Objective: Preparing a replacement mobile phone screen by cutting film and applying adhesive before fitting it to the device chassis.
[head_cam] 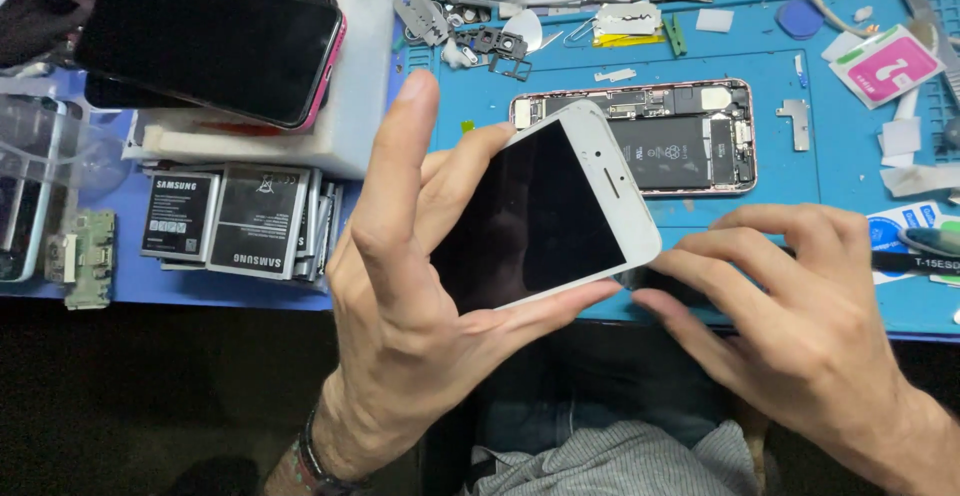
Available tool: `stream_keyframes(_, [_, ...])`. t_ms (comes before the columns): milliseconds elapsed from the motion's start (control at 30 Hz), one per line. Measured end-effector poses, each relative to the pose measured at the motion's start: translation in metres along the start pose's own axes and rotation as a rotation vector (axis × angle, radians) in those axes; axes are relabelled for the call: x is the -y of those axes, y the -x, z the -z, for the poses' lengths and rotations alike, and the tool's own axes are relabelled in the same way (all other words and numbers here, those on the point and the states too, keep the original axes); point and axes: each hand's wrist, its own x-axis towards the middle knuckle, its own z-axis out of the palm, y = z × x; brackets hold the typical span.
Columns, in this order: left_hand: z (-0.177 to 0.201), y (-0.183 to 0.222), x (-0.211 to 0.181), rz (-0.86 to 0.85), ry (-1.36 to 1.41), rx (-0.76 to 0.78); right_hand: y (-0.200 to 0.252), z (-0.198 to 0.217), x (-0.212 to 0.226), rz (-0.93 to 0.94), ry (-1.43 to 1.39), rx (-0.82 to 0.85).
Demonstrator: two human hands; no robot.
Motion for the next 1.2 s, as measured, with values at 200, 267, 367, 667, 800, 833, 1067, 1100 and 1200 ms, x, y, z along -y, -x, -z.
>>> stream_keyframes(200, [0.0, 0.002, 0.004, -0.032, -0.191, 0.01, 0.002, 0.014, -0.004, -0.012, 0.025, 0.122])
stream_keyframes(267, [0.0, 0.003, 0.004, -0.034, -0.234, -0.011, 0.003, 0.013, -0.007, 0.002, -0.053, 0.149])
stream_keyframes(367, [-0.001, 0.003, 0.003, -0.036, -0.284, -0.017, 0.004, 0.013, -0.01, 0.013, -0.097, 0.166])
stream_keyframes(667, [0.005, 0.004, 0.008, -0.065, -0.099, 0.008, -0.007, 0.041, -0.011, -0.082, -0.277, 0.065])
stream_keyframes(800, [0.007, 0.006, 0.008, -0.083, 0.002, -0.003, 0.047, 0.034, -0.108, -0.646, -0.127, 0.241])
stream_keyframes(833, [0.007, 0.008, 0.009, -0.072, 0.007, -0.003, 0.066, 0.023, -0.144, -0.693, -0.215, 0.129])
stream_keyframes(1067, [-0.001, 0.014, 0.008, -0.057, 0.002, -0.054, 0.111, 0.005, -0.276, -0.654, -0.141, -0.102])
stream_keyframes(1100, [-0.001, 0.013, 0.007, -0.06, 0.001, -0.054, 0.099, 0.008, -0.265, -0.654, -0.14, -0.105])
stream_keyframes(1200, [0.001, 0.012, 0.005, -0.022, -0.007, -0.039, 0.122, -0.043, -0.328, -0.544, -0.262, -0.091])
